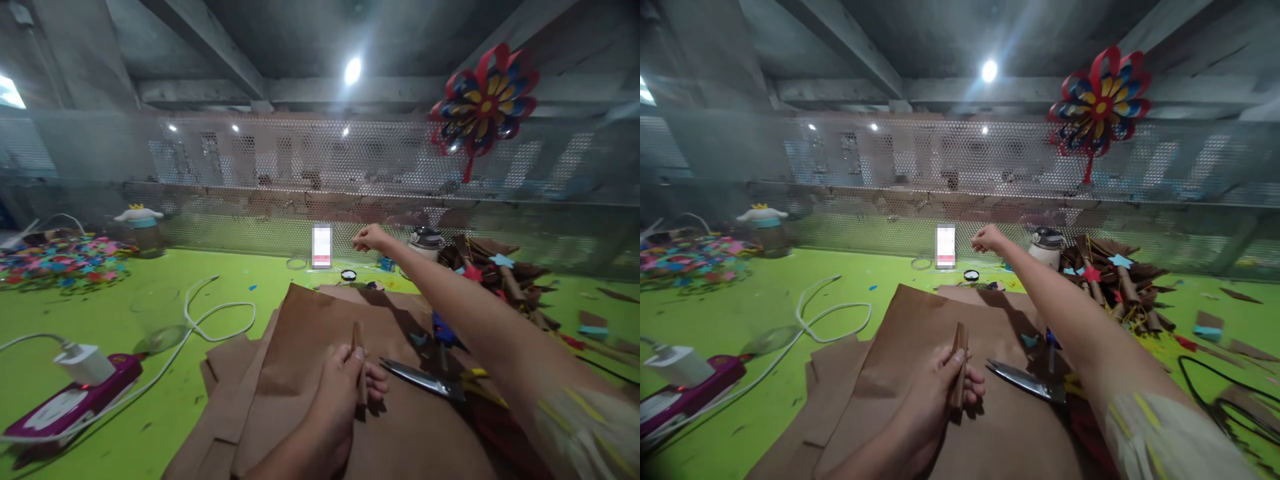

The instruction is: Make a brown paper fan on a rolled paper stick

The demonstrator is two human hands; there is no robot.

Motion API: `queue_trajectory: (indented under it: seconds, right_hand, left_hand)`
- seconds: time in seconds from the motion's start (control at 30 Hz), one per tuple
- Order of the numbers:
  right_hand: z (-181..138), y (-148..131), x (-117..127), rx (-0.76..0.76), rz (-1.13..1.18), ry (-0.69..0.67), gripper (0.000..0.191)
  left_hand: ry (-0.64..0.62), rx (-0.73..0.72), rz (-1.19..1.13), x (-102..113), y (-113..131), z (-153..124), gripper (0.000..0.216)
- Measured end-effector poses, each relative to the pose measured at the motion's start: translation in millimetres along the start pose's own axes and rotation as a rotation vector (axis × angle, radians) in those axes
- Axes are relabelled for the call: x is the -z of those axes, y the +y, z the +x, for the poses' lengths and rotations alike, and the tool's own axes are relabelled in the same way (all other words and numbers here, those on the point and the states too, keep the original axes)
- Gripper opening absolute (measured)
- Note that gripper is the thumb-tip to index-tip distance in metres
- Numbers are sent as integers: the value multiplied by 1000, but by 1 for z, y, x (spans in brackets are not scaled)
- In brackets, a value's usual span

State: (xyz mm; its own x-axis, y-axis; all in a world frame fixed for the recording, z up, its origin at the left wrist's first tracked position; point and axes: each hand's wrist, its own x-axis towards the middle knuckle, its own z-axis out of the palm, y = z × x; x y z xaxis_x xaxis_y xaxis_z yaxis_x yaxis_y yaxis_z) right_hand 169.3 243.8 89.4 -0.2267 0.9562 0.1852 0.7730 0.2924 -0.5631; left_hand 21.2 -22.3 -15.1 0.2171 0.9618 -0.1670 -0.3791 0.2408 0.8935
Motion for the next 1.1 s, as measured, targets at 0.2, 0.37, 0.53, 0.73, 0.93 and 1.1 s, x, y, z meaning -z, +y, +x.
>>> queue_trajectory:
  seconds: [0.2, 0.37, 0.53, 0.73, 0.93, 1.1]
  right_hand:
    - [-15, -33, 71, 95, 141, 334, 21]
    - [-39, -54, 107, 154, 10, 355, 9]
    - [-79, -73, 110, 187, -111, 160, 5]
    - [-166, -91, 78, 258, 69, -135, 14]
    - [-246, -96, 24, 328, -122, 170, 13]
    - [-284, -85, -16, 328, -137, 247, 18]
  left_hand:
    - [0, -12, -2, 0, 3, -1, 23]
    - [0, -31, 5, -2, 5, -3, 17]
    - [14, -126, -12, -3, 21, -7, 12]
    - [112, -217, -148, -2, 48, -10, 2]
    - [-118, 98, -21, -17, 29, -20, 3]
    - [-72, 84, -69, -22, 20, -16, 9]
